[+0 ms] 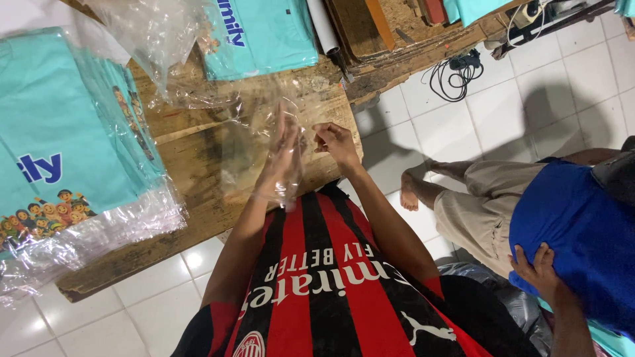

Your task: Folding printed t-shirts and placing them into clear plastic bags for packaging

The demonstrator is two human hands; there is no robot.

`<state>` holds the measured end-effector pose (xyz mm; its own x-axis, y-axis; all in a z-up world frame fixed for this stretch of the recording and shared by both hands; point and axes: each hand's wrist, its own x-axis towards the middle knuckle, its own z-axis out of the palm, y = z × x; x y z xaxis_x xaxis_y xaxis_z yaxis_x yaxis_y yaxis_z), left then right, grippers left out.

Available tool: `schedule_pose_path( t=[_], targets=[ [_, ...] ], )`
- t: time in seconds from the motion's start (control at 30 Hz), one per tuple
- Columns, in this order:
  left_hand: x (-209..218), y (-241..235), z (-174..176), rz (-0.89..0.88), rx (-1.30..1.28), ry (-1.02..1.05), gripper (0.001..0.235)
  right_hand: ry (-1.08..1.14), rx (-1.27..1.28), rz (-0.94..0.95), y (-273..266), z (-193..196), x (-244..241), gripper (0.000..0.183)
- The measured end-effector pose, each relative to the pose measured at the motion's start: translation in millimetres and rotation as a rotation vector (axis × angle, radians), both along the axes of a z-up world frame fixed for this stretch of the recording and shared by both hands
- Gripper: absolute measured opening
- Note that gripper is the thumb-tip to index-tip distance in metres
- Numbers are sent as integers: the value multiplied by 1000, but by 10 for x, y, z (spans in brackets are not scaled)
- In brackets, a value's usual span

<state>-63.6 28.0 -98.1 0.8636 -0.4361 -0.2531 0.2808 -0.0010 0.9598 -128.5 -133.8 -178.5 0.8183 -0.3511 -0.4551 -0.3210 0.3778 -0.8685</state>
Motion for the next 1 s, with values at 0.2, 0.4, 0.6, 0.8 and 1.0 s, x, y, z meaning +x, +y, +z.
schedule_pose_path(
  t=[0.2, 0.4, 0.6, 0.8, 1.0],
  targets=[
    [-26, 7, -225, -70, 131, -268, 83, 18, -347, 71, 199, 584, -142, 51],
    [-16, -28, -151, -10, 269, -464, 84, 67, -489, 337, 420, 944, -362, 89],
    [40, -63, -527, 107, 300, -732, 77, 11, -490, 287, 301, 462, -335, 41],
    [-69, -101, -219, -20, 435, -347, 123, 150, -23, 70, 355, 415, -164, 78],
    [97, 16, -463, 114, 317, -601, 86, 32, 331, -18, 361, 379, -237, 28]
  ],
)
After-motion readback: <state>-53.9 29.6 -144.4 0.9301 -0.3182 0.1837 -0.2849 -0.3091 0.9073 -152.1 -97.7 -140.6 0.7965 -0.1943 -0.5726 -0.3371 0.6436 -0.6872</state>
